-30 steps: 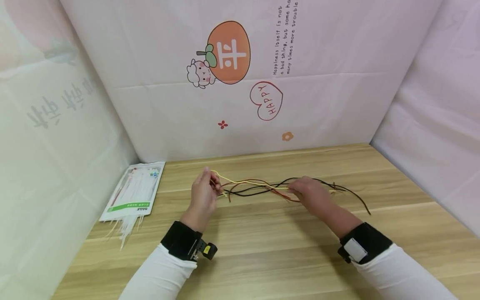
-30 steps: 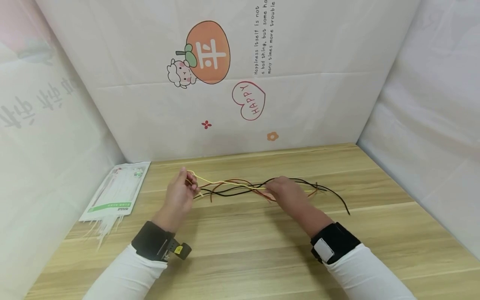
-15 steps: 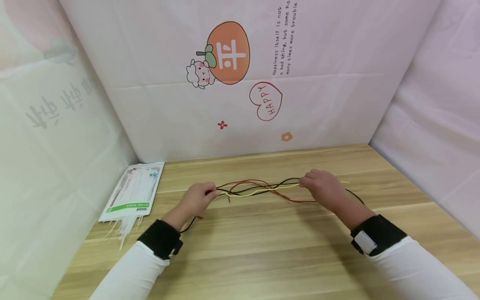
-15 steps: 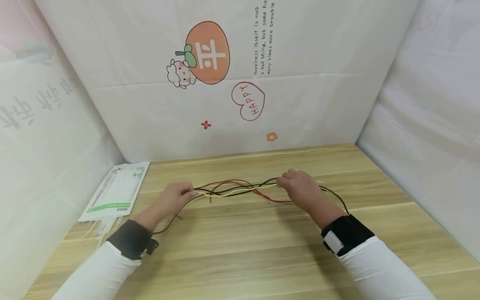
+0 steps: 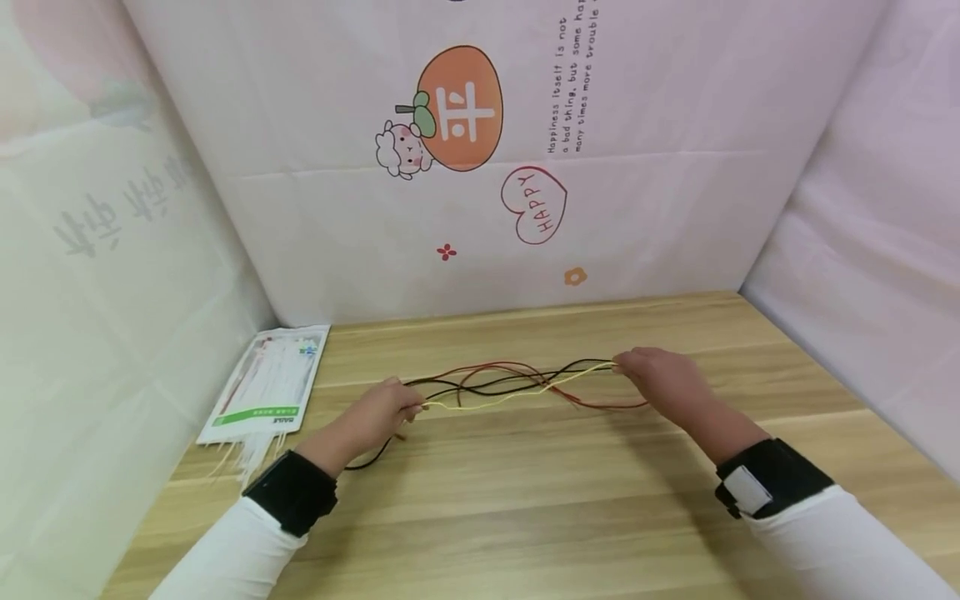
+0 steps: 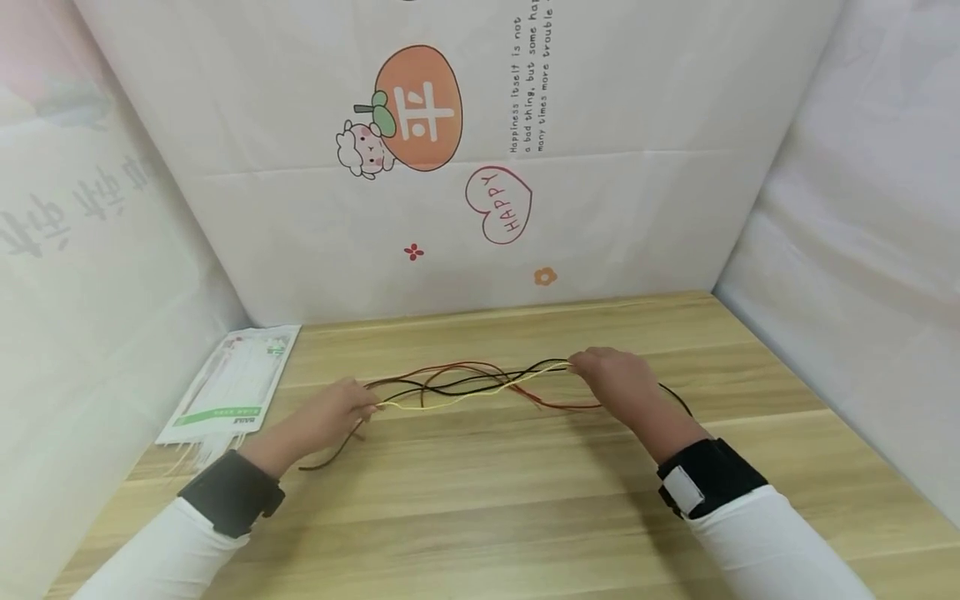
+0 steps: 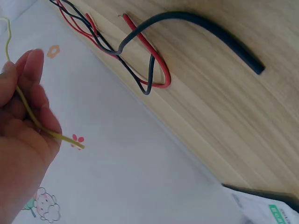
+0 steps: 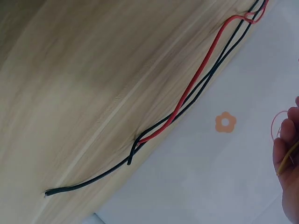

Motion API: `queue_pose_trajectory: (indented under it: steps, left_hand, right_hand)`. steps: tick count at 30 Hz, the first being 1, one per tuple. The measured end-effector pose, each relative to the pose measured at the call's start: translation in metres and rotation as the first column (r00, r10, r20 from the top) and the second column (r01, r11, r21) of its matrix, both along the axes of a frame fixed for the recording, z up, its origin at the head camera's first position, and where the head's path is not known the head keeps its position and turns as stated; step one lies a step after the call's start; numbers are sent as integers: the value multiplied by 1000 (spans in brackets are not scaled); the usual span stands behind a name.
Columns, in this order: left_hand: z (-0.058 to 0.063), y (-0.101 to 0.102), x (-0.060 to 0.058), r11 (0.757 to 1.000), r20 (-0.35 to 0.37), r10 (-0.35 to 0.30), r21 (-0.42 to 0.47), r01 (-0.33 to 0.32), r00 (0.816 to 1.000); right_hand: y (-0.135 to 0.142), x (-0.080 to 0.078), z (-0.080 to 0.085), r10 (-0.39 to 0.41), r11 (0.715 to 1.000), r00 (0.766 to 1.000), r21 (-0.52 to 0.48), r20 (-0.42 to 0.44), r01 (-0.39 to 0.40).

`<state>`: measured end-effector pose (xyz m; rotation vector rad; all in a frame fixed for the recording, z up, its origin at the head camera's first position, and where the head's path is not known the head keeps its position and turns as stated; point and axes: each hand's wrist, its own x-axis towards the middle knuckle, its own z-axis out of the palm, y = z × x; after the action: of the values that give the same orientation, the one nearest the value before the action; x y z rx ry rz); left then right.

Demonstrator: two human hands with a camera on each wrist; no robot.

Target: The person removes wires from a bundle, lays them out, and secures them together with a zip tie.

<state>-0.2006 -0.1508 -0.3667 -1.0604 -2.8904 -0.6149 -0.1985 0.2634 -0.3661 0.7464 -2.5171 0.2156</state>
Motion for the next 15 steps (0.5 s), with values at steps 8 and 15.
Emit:
queue_pose_trajectory:
  steps: [8,15]
  left_hand:
    - [5,-3,6,994,-122,76,-70,-85,990]
    - [1,-7,1,990,-182,143,28,-140,973]
  right_hand:
    - [7,6,2,90,996,996,21,12,-90]
    - [14,3,-6,153,988,975,36,-162,-149]
